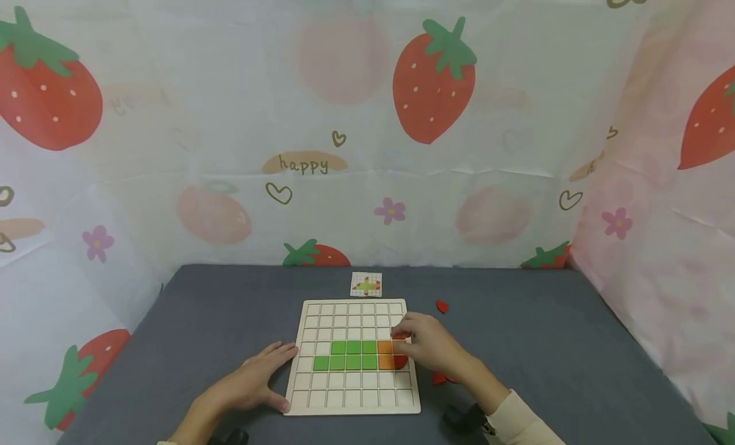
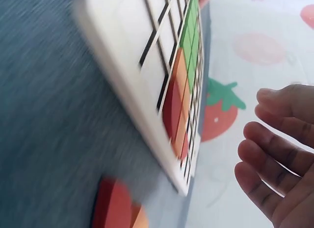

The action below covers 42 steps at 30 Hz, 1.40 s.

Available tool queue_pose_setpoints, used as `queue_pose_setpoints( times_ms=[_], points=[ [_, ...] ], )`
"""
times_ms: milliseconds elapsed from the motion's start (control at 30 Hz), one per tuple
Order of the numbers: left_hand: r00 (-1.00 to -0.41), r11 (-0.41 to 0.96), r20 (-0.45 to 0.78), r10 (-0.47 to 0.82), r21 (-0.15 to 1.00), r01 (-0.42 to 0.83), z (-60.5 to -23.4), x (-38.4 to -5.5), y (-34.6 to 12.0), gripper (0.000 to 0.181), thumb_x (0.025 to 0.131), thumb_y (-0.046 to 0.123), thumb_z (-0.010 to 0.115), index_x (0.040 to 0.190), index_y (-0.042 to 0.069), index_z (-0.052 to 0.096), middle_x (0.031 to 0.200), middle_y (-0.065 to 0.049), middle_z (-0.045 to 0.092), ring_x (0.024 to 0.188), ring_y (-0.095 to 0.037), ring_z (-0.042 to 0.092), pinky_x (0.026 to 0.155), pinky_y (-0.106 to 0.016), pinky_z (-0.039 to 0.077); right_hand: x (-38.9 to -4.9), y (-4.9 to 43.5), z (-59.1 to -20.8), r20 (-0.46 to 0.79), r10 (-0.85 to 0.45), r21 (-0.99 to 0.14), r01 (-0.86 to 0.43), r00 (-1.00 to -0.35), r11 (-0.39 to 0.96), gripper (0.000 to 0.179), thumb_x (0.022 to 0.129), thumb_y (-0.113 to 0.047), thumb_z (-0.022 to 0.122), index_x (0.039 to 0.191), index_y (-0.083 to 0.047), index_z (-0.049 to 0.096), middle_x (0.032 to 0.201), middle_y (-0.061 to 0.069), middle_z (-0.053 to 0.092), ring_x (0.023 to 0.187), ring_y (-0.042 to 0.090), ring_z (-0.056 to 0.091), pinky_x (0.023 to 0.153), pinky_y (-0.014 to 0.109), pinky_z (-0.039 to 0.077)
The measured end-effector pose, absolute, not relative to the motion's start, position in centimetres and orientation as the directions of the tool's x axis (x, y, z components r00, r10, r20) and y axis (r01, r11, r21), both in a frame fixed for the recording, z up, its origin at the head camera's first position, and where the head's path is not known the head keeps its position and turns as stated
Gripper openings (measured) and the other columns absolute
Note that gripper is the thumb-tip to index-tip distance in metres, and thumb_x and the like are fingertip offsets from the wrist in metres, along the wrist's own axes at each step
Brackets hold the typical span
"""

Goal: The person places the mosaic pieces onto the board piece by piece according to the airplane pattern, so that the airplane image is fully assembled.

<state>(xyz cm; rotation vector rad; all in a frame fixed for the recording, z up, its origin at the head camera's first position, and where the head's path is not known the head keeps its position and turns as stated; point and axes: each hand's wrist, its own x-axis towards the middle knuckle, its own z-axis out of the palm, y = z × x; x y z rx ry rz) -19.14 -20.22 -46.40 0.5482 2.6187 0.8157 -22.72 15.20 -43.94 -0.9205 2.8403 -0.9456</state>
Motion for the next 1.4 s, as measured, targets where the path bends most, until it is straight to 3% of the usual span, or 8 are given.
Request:
queue_pose_setpoints(
  times_ms=[333, 600, 800, 1167, 1400],
  points=[
    [-0.868, 0.755, -0.197, 0.456, 0.602, 0.260, -46.7, -19.1, -20.2, 0.101, 0.065, 0.036, 0.085, 0.147, -0.002, 0.039, 0.153, -0.023, 0.037, 0.144, -0.050, 0.022, 0.106, -0.072, 0.022, -21.7, 19.4, -44.7, 0.161, -0.494, -0.520, -0.499, -0.854, 0.694, 0.015, 0.087, -0.013, 0.071, 0.100, -0.006, 0.074, 0.093, -0.003, 0.064, 0.086, 0.015, 0.063, 0.075, 0.028, 0.053],
    [-0.865, 0.752, -0.200, 0.460, 0.606, 0.260, -46.7, -19.0, -20.2, 0.101, 0.066, 0.035, 0.085, 0.147, -0.002, 0.038, 0.153, -0.024, 0.036, 0.144, -0.051, 0.022, 0.105, -0.072, 0.022, -21.3, 22.0, -45.9, 0.163, -0.503, -0.516, -0.508, -0.849, 0.690, 0.012, 0.086, -0.014, 0.072, 0.095, -0.007, 0.075, 0.089, -0.002, 0.067, 0.077, 0.008, 0.060, 0.068, 0.025, 0.051],
    [-0.868, 0.755, -0.206, 0.451, 0.607, 0.248, -46.5, -19.0, -20.1, 0.101, 0.065, 0.035, 0.086, 0.147, -0.001, 0.039, 0.153, -0.022, 0.037, 0.144, -0.050, 0.022, 0.106, -0.072, 0.022, -20.9, 23.4, -46.1, 0.079, -0.497, -0.536, -0.458, -0.864, 0.709, 0.012, 0.084, -0.012, 0.074, 0.094, -0.007, 0.074, 0.089, -0.003, 0.065, 0.075, 0.003, 0.056, 0.065, 0.023, 0.050],
    [-0.874, 0.753, -0.204, 0.442, 0.613, 0.238, -46.6, -19.0, -20.3, 0.101, 0.064, 0.034, 0.087, 0.147, -0.001, 0.039, 0.154, -0.021, 0.037, 0.145, -0.048, 0.022, 0.107, -0.071, 0.021, -20.0, 24.5, -46.5, 0.013, -0.508, -0.541, -0.433, -0.861, 0.721, 0.011, 0.082, -0.011, 0.076, 0.093, -0.013, 0.075, 0.088, -0.007, 0.064, 0.076, 0.002, 0.058, 0.066, 0.024, 0.050],
    [-0.872, 0.753, -0.205, 0.445, 0.613, 0.240, -46.8, -19.1, -20.4, 0.102, 0.065, 0.036, 0.086, 0.147, 0.000, 0.039, 0.154, -0.022, 0.036, 0.145, -0.049, 0.021, 0.106, -0.072, 0.021, -19.8, 24.5, -46.5, 0.001, -0.520, -0.477, -0.457, -0.854, 0.751, 0.015, 0.078, -0.009, 0.078, 0.092, -0.014, 0.075, 0.089, -0.008, 0.063, 0.081, 0.009, 0.062, 0.070, 0.027, 0.052]
  ],
)
